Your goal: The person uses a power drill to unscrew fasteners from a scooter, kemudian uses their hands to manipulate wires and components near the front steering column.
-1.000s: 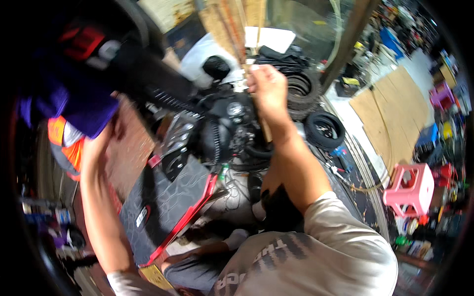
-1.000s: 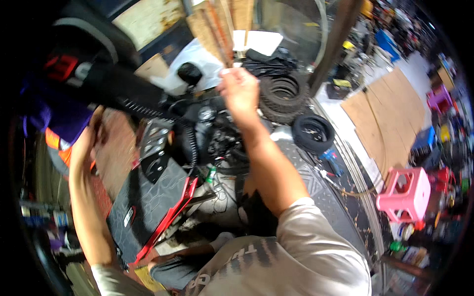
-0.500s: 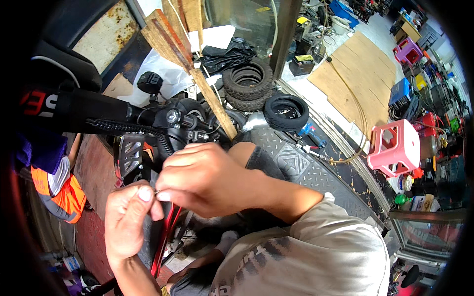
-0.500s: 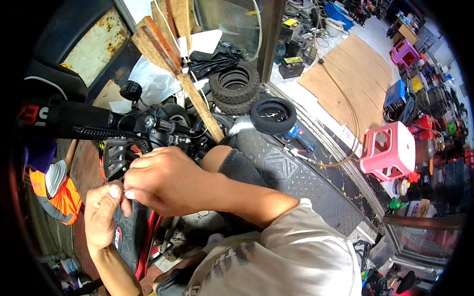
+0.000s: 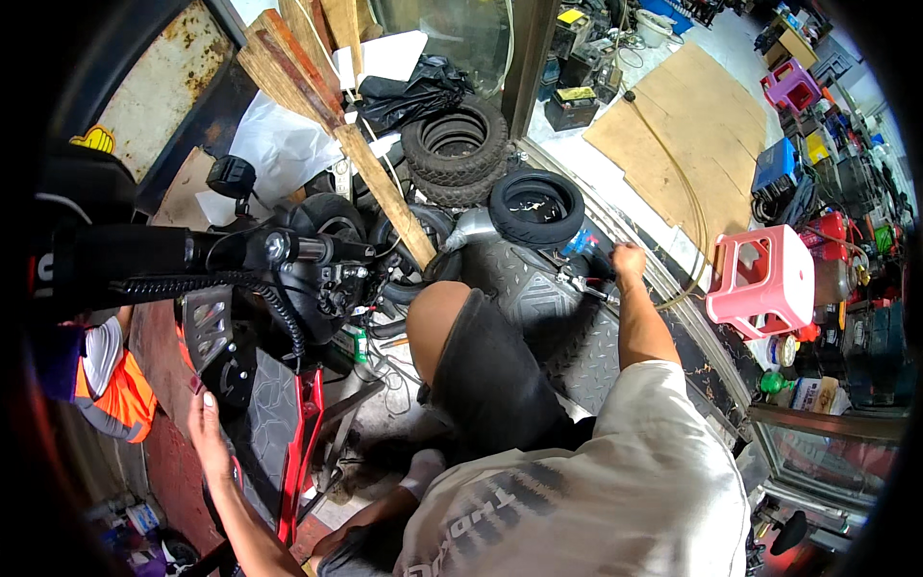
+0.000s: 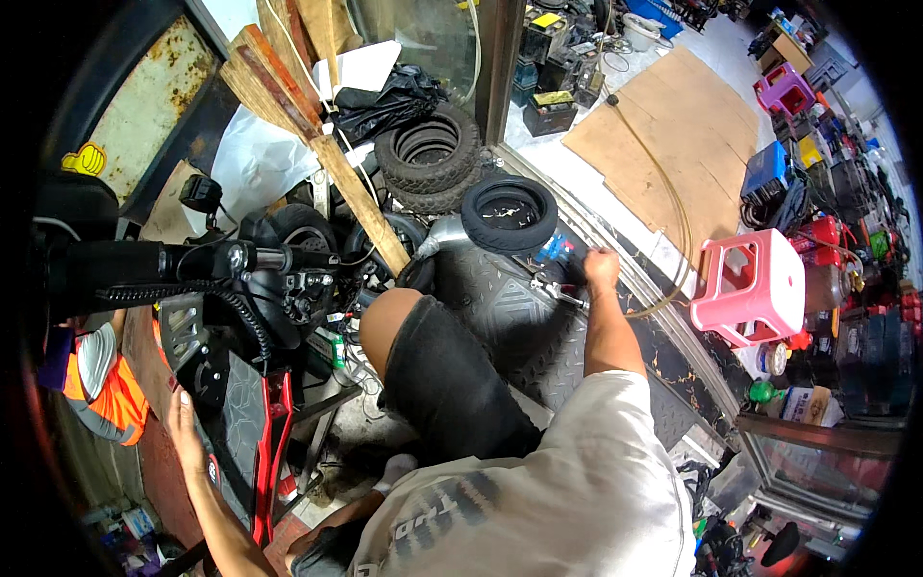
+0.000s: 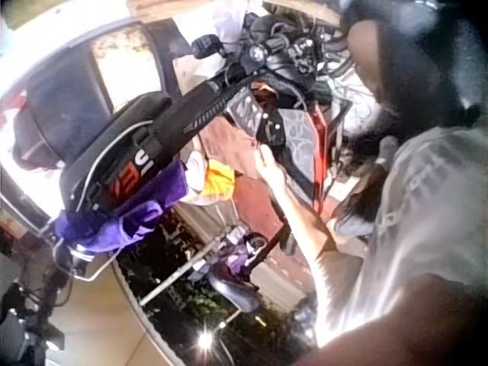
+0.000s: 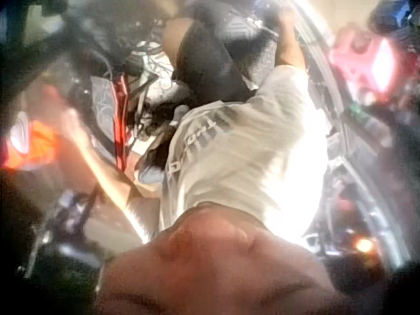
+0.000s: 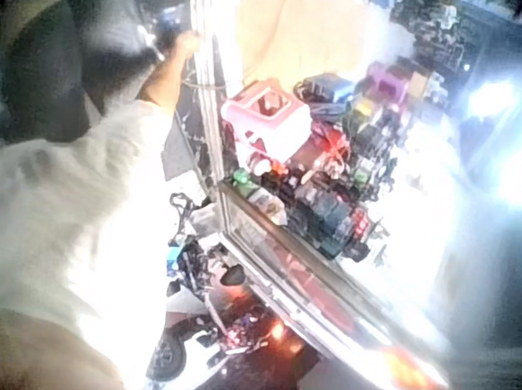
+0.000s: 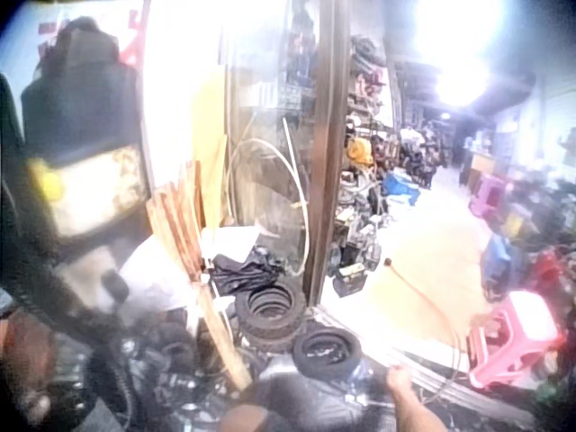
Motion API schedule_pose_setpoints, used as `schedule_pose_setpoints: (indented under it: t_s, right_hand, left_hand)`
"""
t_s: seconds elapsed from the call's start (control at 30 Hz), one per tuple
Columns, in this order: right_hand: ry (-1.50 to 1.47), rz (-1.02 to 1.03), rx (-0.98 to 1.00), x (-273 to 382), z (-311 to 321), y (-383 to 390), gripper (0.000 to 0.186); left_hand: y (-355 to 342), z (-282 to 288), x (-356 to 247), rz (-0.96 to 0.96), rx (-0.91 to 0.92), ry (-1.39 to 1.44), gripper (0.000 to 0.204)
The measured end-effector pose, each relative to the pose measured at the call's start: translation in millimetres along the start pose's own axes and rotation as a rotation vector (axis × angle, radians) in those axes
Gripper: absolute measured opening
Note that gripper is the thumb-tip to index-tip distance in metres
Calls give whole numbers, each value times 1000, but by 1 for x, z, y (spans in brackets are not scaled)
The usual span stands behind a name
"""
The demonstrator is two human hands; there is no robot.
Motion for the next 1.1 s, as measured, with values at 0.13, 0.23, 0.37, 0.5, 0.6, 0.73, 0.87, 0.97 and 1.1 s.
schedule_pose_setpoints:
  t_s: [0.13, 0.23, 0.37, 0.5, 0.6, 0.73, 0.87, 0.97, 1.1]
  right_hand:
    - [230, 64, 19, 10, -16, -5, 36]
    - [321, 68, 70, 11, -26, -16, 35]
    - [297, 62, 80, -22, -20, -60, 36]
    - [247, 171, 14, -6, -30, -24, 33]
    - [169, 232, -58, 6, -12, 18, 29]
    - [250, 268, -101, -3, 8, 67, 28]
    - [722, 194, 144, -34, -3, 97, 45]
    - [854, 267, 211, -62, -18, 99, 54]
    - [906, 482, 271, -99, -17, 75, 46]
  left_hand:
    - [12, 6, 56, -57, -2, 206, 68]
    - [26, -17, 19, -162, 36, 265, 68]
    - [16, -42, -8, -149, 56, 205, 67]
    - [23, -47, -33, -68, 59, 230, 71]
    - [16, -46, -32, -65, 85, 180, 69]
    - [11, -46, -34, -119, 51, 82, 69]
    - [14, -46, -32, -159, 18, 106, 66]
    - [7, -42, -33, -232, 5, -135, 70]
    - [1, -44, -32, -292, -41, -256, 97]
Point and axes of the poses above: each hand's wrist, its own y-axis away from the middle knuckle, its own z-axis out of the back of the hand, x = y × z, the point moved 6 cm from there along -y, towards the middle knuckle, and after that the axes turned 2 degrees about x, right-handed, at the moved point
